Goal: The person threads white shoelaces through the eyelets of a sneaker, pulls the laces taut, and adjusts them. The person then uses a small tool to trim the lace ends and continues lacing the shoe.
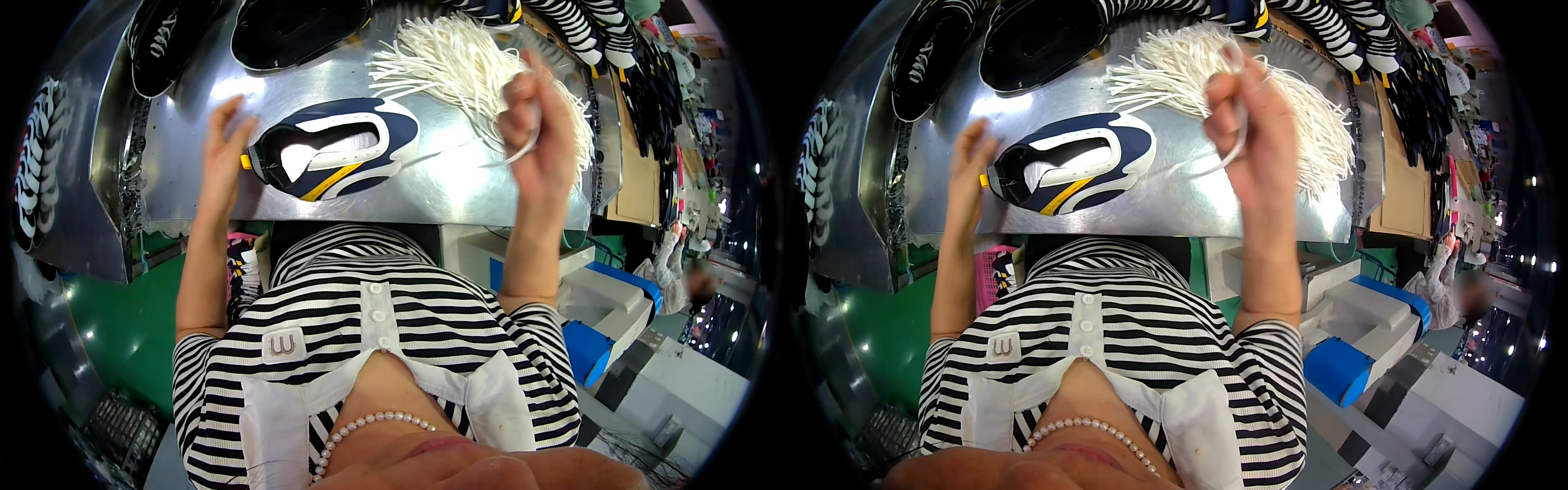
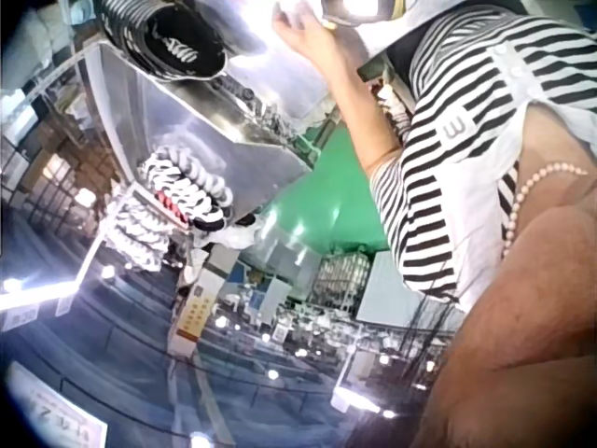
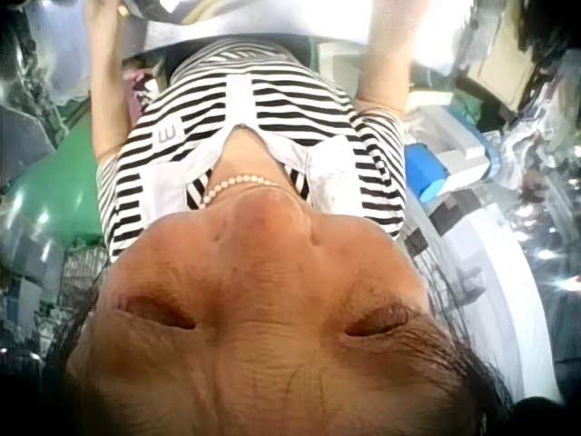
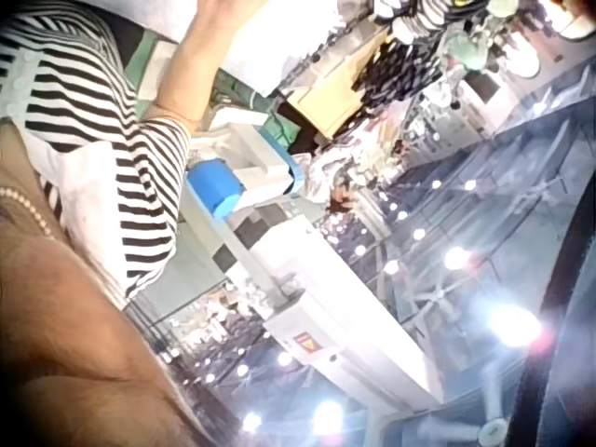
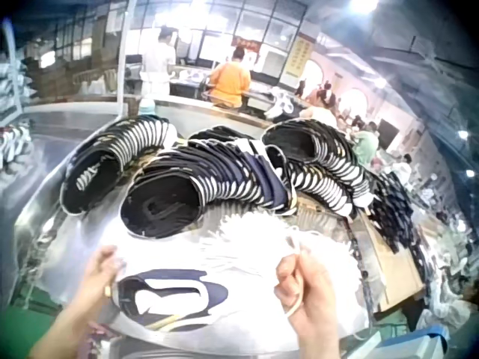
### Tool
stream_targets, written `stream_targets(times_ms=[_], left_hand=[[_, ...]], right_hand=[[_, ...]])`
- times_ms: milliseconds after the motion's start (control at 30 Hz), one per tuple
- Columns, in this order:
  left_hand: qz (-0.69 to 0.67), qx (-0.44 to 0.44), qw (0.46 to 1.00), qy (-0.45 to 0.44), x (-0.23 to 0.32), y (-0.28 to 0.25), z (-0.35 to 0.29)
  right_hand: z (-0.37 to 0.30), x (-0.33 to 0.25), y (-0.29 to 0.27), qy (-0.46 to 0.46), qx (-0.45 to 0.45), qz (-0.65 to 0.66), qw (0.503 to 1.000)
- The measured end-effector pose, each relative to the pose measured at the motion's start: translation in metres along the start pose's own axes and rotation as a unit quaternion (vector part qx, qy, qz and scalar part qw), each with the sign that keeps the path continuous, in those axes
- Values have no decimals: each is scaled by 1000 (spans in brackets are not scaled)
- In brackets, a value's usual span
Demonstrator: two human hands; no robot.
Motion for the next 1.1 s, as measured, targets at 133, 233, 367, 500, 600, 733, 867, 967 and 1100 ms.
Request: stream_targets(times_ms=[133,233,367,500,600,733,867,967,1100], left_hand=[[146,-152,946,247,89,63,-59],[119,-347,928,65,45,128,-94],[35,-380,920,-86,1,156,-95],[207,-483,846,89,-15,158,-118],[312,-580,717,228,-25,151,-144],[290,-328,883,167,24,123,-107],[464,-140,772,412,59,90,-95],[507,-144,777,344,49,74,-86],[530,-163,791,260,39,74,-75]], right_hand=[[-18,92,-34,114,82,136,981],[-28,110,-7,73,109,85,988],[-34,78,-37,12,120,26,992],[-42,67,-59,-19,141,-44,989],[-35,73,-67,-31,165,-105,980],[-32,99,-58,51,110,-124,985],[-18,127,-50,137,60,-60,987],[-6,132,-35,174,17,24,984],[3,141,-32,110,7,-127,986]])
Point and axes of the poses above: each hand's wrist, its own z-axis towards the middle knuckle, its own y-axis out of the palm, x = y × z, the point moved 6 cm from there along z, towards the middle knuckle, and after that the axes turned 8 degrees about x, right-handed, at the moved point
